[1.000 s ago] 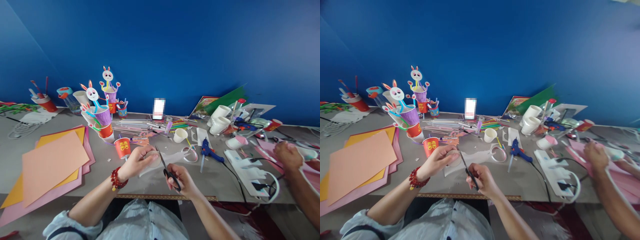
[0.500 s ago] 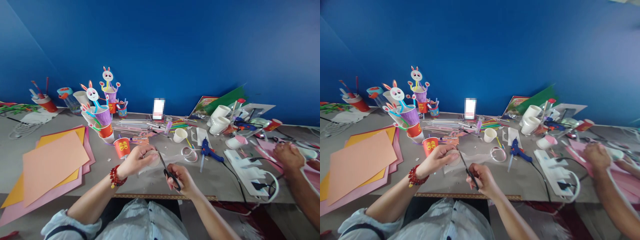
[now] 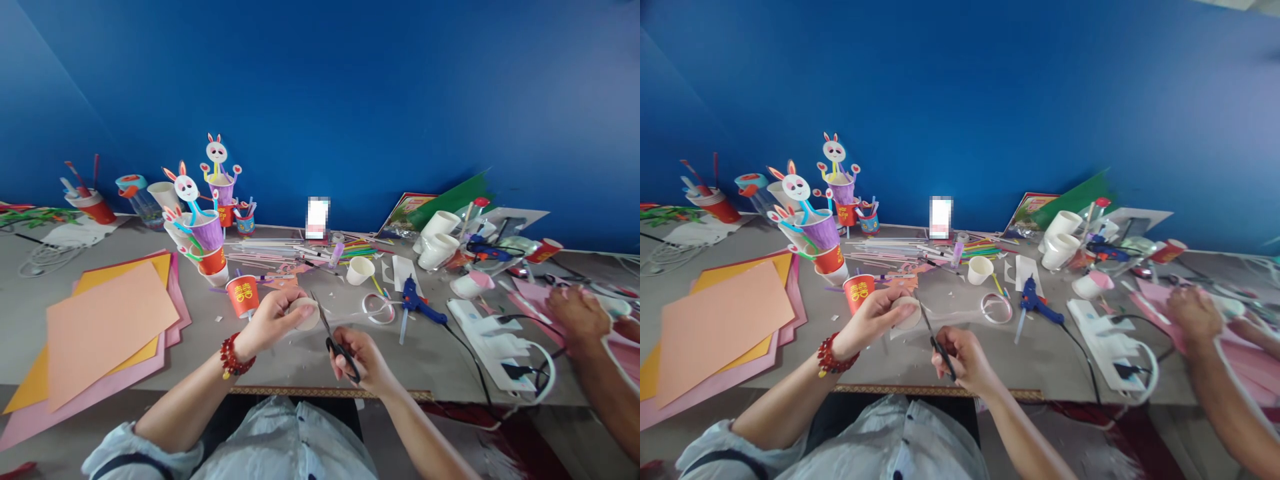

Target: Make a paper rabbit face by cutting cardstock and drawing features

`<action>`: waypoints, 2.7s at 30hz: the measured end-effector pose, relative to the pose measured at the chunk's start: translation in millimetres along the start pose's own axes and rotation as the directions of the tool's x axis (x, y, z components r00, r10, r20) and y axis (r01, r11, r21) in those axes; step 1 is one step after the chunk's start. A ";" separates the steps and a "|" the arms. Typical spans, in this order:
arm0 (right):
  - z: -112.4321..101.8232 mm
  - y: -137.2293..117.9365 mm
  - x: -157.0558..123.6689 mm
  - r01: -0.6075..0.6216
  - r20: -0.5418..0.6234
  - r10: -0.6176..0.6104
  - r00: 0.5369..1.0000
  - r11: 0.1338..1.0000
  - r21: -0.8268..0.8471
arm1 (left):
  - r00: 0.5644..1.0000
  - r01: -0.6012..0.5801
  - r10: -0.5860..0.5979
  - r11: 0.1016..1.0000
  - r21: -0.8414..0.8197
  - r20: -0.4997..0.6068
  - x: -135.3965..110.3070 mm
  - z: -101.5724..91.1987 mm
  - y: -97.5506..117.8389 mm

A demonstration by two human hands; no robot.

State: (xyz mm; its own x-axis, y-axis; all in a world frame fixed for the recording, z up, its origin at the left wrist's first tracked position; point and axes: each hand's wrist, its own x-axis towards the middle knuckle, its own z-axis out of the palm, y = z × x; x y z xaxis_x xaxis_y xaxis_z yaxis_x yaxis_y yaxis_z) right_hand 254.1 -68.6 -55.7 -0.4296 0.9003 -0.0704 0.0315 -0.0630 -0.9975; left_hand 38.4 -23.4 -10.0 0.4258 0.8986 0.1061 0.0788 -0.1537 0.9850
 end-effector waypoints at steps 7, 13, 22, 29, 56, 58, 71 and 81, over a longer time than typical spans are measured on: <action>0.8 4.3 2.2 0.002 0.018 -0.002 1.000 1.000 0.024 | 1.000 0.009 -0.009 1.000 0.005 0.012 -3.0 -0.7 2.4; 0.3 6.7 2.0 0.002 0.008 -0.002 1.000 1.000 0.011 | 1.000 0.018 -0.017 1.000 -0.007 0.010 -3.4 -0.1 2.4; -0.9 2.3 1.6 -0.017 -0.007 0.017 1.000 1.000 0.000 | 1.000 0.017 -0.018 0.999 0.036 0.007 -1.4 -2.7 -0.3; -3.2 6.0 4.3 -0.011 0.001 0.011 1.000 1.000 0.004 | 1.000 0.013 -0.013 0.999 0.046 0.009 0.1 -4.7 -3.7; -2.9 2.2 5.7 -0.025 -0.031 0.026 0.999 1.000 0.009 | 0.997 -0.068 0.064 0.986 0.150 0.034 5.3 -11.9 -0.1; -2.8 3.6 6.0 -0.013 -0.042 0.013 0.999 1.000 0.009 | 0.997 -0.071 0.066 0.982 0.178 0.029 6.0 -12.7 -0.5; -22.4 30.9 15.4 0.110 -0.172 -0.099 0.980 0.992 0.055 | 0.973 0.032 -0.054 0.994 -0.100 -0.226 15.5 -4.9 -25.0; -30.4 68.4 5.6 -0.012 -0.487 -0.229 0.843 0.897 -0.442 | 0.957 0.023 -0.025 1.000 -0.010 -0.290 -0.3 6.2 -36.7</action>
State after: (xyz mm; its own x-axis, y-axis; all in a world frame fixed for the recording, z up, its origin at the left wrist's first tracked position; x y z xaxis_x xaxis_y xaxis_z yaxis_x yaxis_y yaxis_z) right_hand 281.3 -54.8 -124.3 0.0704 0.9830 0.1695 0.4320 0.1231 -0.8934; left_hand 41.0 -20.5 -47.1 0.1445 0.9826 0.1166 0.0795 -0.1289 0.9885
